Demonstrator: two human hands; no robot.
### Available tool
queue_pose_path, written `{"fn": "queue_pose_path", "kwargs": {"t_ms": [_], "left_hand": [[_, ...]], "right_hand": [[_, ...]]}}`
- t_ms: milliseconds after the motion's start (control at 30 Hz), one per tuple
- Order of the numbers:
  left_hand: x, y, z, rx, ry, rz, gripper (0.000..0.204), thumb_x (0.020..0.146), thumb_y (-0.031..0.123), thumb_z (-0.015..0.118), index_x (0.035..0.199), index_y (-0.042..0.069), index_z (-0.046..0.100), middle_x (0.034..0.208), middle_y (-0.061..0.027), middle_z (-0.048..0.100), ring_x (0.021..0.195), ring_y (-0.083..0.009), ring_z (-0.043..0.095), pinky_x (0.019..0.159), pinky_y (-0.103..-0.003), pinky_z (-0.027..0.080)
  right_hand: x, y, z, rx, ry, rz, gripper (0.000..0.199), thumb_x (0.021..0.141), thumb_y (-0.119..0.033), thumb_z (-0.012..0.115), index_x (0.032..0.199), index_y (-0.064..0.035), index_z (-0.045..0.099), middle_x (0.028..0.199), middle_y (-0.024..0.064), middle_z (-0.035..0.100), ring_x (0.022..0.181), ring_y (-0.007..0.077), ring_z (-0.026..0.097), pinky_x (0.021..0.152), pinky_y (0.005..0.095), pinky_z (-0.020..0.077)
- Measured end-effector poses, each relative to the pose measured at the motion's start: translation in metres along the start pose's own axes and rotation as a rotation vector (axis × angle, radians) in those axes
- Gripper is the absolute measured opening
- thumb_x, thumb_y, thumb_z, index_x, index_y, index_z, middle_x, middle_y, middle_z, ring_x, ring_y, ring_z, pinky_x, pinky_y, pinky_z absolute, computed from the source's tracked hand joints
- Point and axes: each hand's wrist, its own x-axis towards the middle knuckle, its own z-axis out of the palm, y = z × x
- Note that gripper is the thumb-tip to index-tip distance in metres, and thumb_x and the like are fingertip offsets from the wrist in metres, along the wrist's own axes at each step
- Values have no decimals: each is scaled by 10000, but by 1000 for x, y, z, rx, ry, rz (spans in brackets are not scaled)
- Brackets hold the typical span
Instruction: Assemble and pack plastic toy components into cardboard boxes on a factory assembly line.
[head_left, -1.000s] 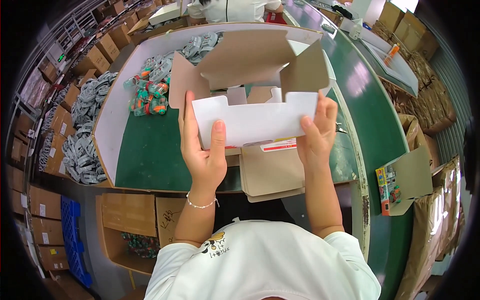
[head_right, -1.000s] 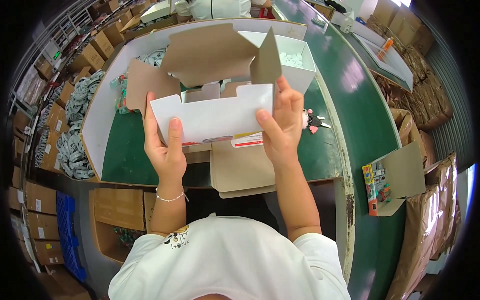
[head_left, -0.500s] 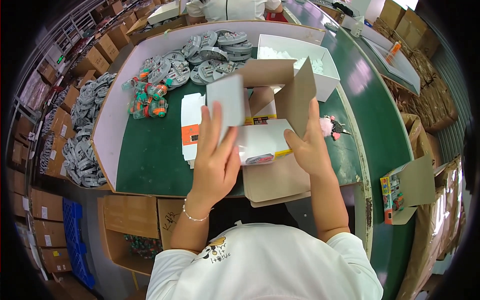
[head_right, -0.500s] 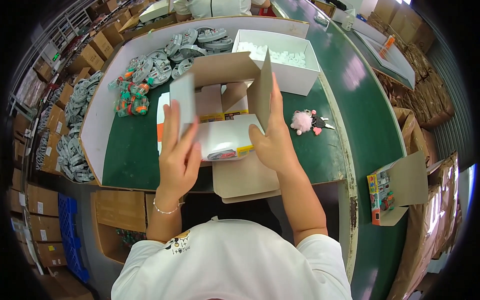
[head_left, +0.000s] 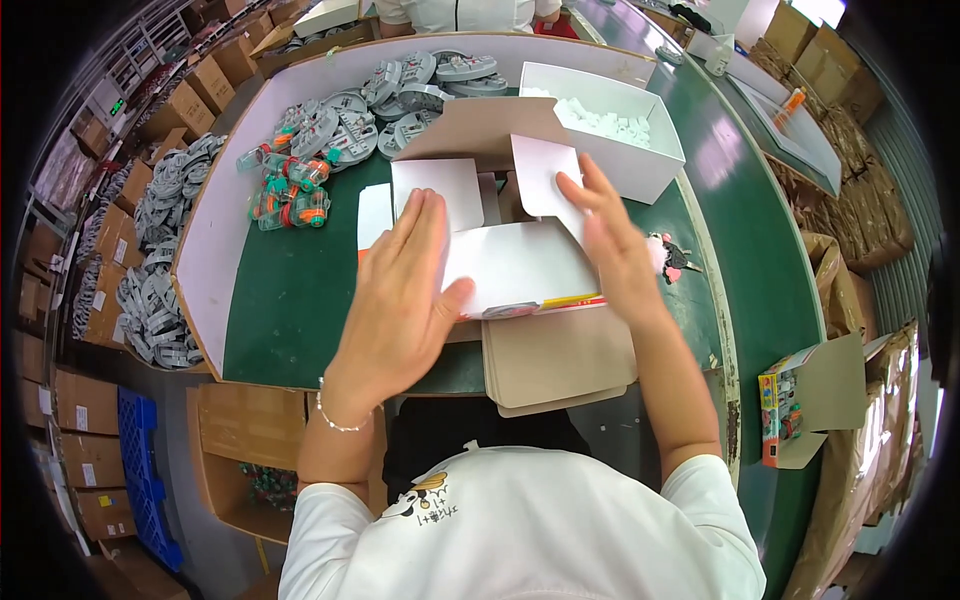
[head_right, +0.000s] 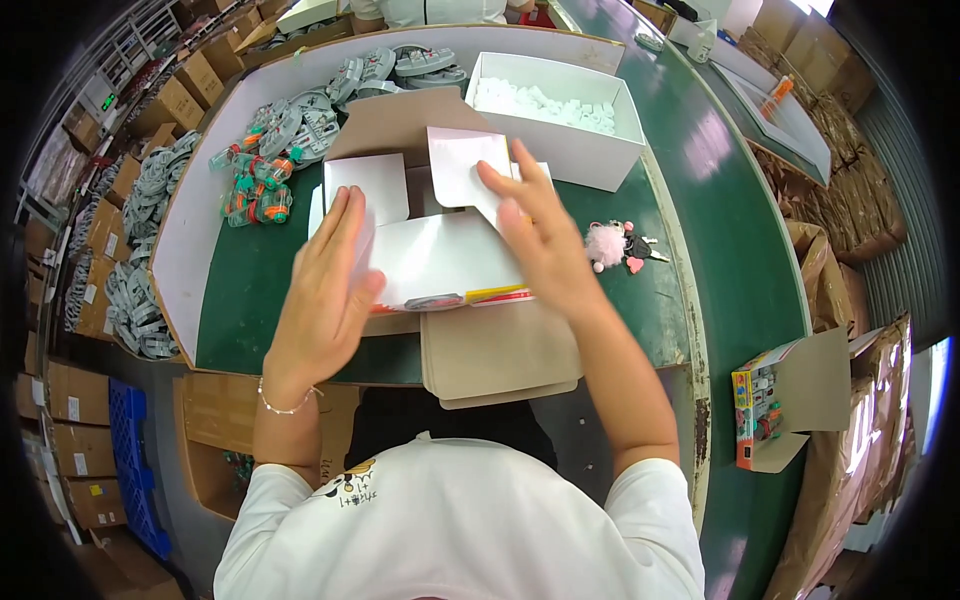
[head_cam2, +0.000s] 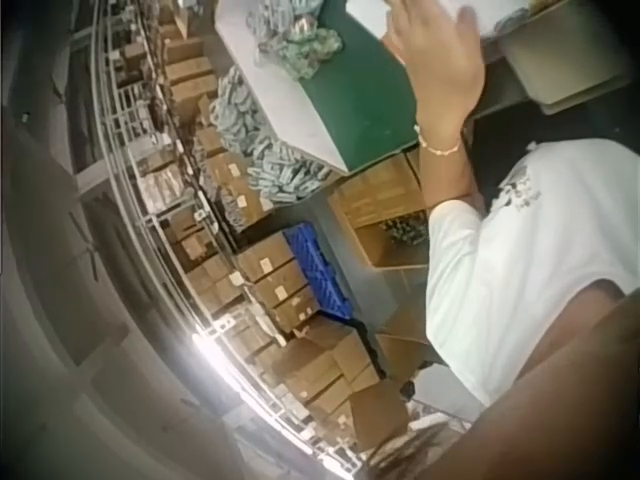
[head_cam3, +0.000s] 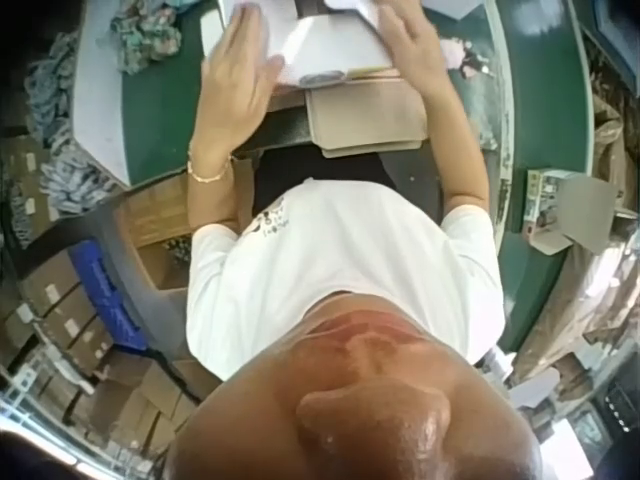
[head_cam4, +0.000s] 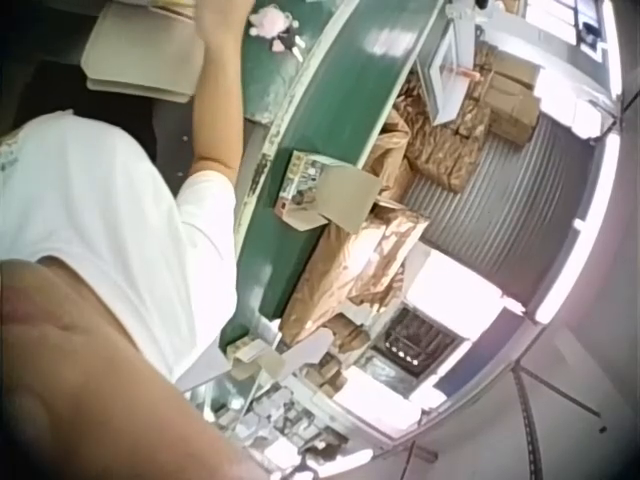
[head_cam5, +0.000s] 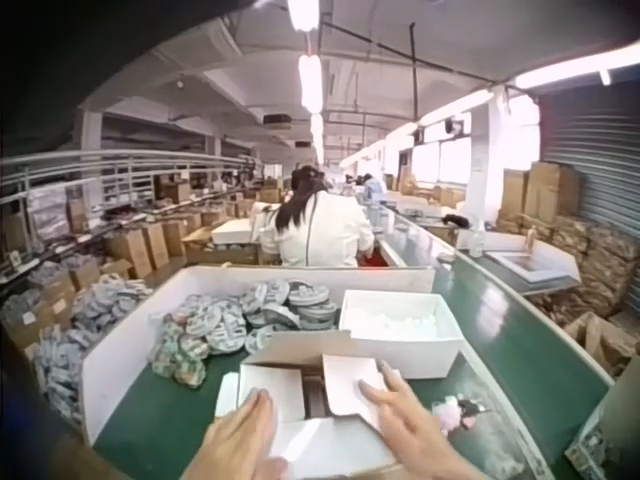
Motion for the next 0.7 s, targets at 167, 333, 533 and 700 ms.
{"fn": "queue_pose_path", "kwargs": {"t_ms": [167, 333, 533, 700], "left_hand": [[25, -50, -13, -201, -183, 35, 756, 859, 286, 703, 1483, 39, 353, 1561, -211, 307, 1345, -332, 406, 1063, -456, 326], [41, -36, -25, -240, 55, -27, 1080, 646, 400, 871, 1520, 114, 305, 1592, -141, 265, 1376, -321, 360, 1087, -461, 308], [63, -56, -26, -145, -78, 63, 1124, 469, 454, 933, 1406, 140, 398, 1562, -141, 281, 1396, -343, 310, 1131, -462, 265], [70, -63, -27, -201, -270, 125, 949, 465, 454, 933, 1224, 117, 474, 1520, -168, 321, 1408, -381, 286, 1149, -468, 246]], "right_hand": [[41, 26, -15, 400, -38, 170, 790, 860, -128, 715, 1525, -142, 290, 1592, 196, 212, 1485, 293, 217, 1171, 408, 233], [59, 34, -18, 468, -198, 179, 795, 801, -162, 780, 1482, -176, 370, 1592, 151, 236, 1480, 290, 226, 1159, 414, 287], [63, 18, -22, 308, -272, 135, 665, 791, -200, 792, 1377, -194, 478, 1599, 87, 245, 1460, 288, 272, 1089, 418, 391], [64, 5, -25, 0, -320, 5, 433, 781, -259, 808, 1168, -163, 641, 1536, 90, 386, 1422, 296, 346, 996, 432, 464]]}}
